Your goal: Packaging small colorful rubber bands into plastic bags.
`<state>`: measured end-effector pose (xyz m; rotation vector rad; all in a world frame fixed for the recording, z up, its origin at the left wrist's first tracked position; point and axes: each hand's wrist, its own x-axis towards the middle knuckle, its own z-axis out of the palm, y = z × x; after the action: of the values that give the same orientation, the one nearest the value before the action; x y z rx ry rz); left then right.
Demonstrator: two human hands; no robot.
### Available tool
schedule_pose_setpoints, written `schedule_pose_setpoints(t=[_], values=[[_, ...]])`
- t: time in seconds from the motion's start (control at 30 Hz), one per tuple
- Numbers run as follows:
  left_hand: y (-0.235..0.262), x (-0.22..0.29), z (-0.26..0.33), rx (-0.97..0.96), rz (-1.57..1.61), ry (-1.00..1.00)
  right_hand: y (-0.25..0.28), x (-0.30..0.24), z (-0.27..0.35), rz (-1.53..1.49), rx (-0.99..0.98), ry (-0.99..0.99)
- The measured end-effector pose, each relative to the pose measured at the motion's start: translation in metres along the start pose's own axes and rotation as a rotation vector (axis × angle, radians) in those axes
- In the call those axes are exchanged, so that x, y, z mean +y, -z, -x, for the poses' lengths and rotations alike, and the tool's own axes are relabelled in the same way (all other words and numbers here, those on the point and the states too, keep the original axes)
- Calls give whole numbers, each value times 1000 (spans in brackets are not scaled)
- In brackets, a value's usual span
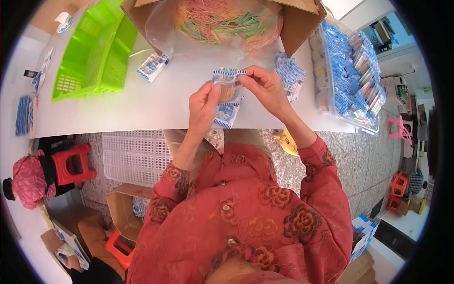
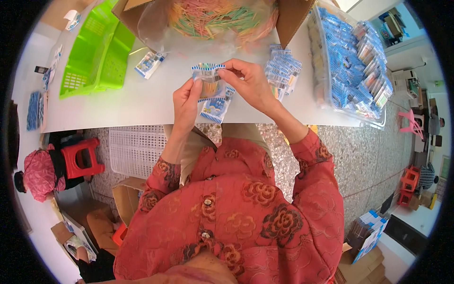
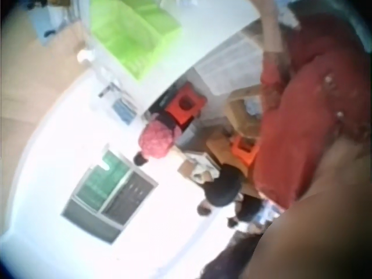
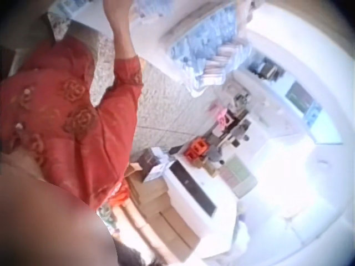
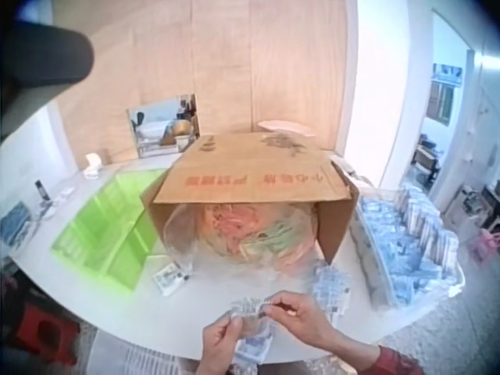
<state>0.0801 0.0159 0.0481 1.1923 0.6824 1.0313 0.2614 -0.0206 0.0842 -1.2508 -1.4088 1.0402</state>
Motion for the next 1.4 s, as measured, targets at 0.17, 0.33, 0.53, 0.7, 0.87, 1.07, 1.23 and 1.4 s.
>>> schedule_pose_setpoints(t=[0.17,0.33,0.53,0.7,0.87,1.07,1.23,1.4], values=[[1,16,0,49,-449,-313,-4,-8,3,57,108,86],[10,20,4,-20,-367,-238,-7,-24,3,273,174,353],[0,2,0,59,-2,-73,-3,-14,2,186,125,50],[1,1,7,-65,-21,66,5,3,10,109,102,17],[-8,-2,8,-52,-79,86,2,-1,24,-284,115,-98],[-24,-19,15,-166,-436,3,22,37,62,-24,81,-195],[-16,-30,16,-66,-583,-187,47,65,88,190,287,-277],[5,-43,20,71,-857,-324,56,91,90,506,537,-96]])
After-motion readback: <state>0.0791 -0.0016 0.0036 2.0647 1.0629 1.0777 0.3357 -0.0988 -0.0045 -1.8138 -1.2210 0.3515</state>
